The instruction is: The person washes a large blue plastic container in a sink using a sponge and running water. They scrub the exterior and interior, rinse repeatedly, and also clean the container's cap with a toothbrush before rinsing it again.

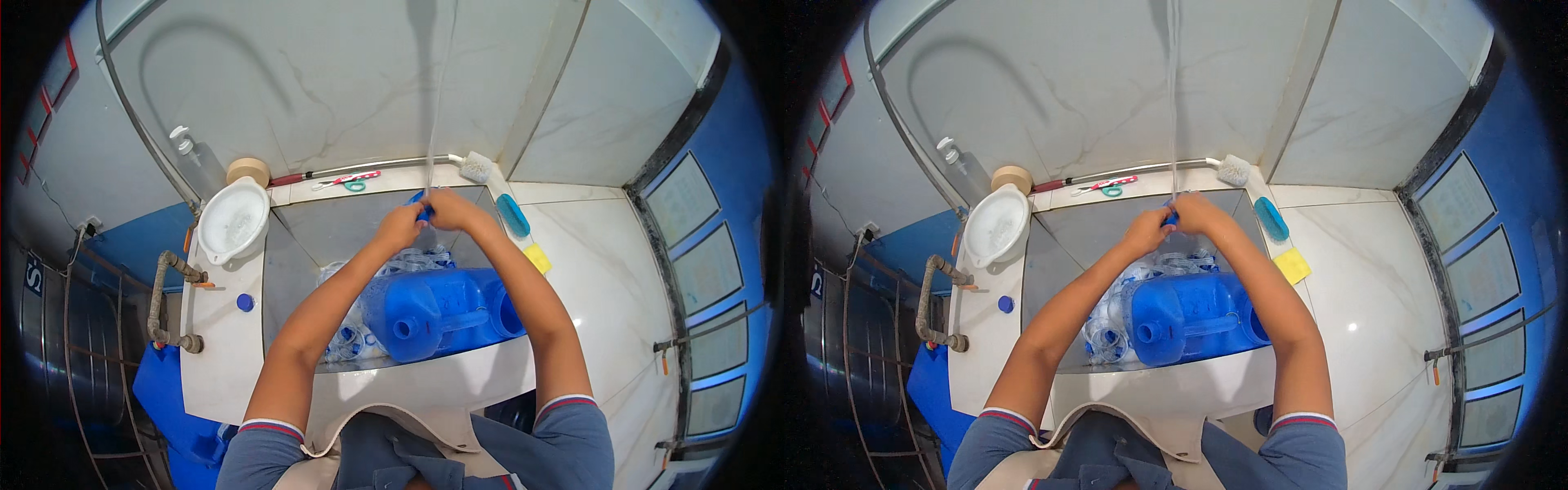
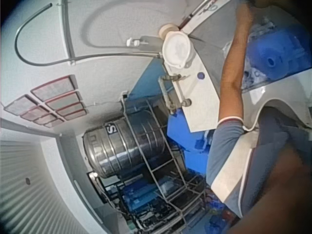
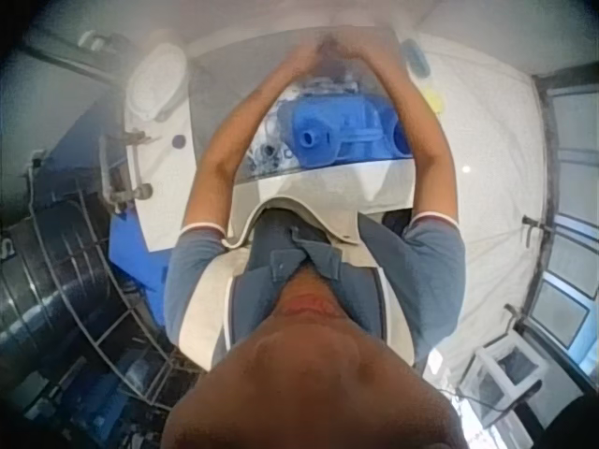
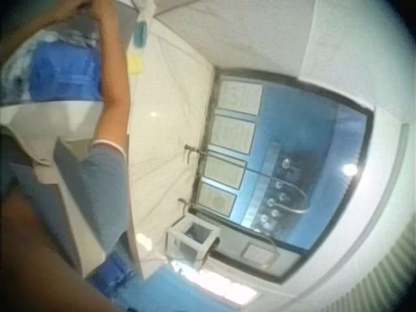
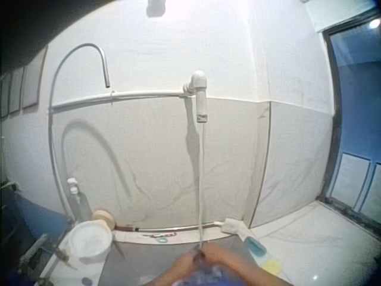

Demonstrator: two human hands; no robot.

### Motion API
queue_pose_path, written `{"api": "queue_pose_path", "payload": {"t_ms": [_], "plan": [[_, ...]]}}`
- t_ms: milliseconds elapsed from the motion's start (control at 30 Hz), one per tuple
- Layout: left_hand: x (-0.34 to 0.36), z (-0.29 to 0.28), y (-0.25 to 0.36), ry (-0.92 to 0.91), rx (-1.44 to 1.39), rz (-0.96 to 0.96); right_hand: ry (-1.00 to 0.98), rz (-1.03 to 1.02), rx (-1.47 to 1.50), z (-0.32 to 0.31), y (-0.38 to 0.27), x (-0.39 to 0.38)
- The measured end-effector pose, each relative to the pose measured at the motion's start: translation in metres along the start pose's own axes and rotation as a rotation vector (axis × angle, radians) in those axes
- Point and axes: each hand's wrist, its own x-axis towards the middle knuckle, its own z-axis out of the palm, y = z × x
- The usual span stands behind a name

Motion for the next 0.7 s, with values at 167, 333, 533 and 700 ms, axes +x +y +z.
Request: {"api": "queue_pose_path", "payload": {"t_ms": [167,333,533,700], "plan": [[-0.017,-0.019,-0.013,-0.077,0.355,0.195,0.123,-0.117,-0.218,0.051,0.003,-0.020],[-0.061,-0.040,-0.018,0.492,0.275,0.290,0.370,-0.039,-0.103,0.066,-0.009,-0.034],[-0.185,-0.113,-0.089,0.449,0.501,-0.197,0.469,-0.061,-0.058,0.062,-0.023,-0.026],[-0.273,-0.144,-0.127,0.394,0.770,-0.542,0.385,-0.120,-0.059,0.055,-0.022,-0.023]]}}
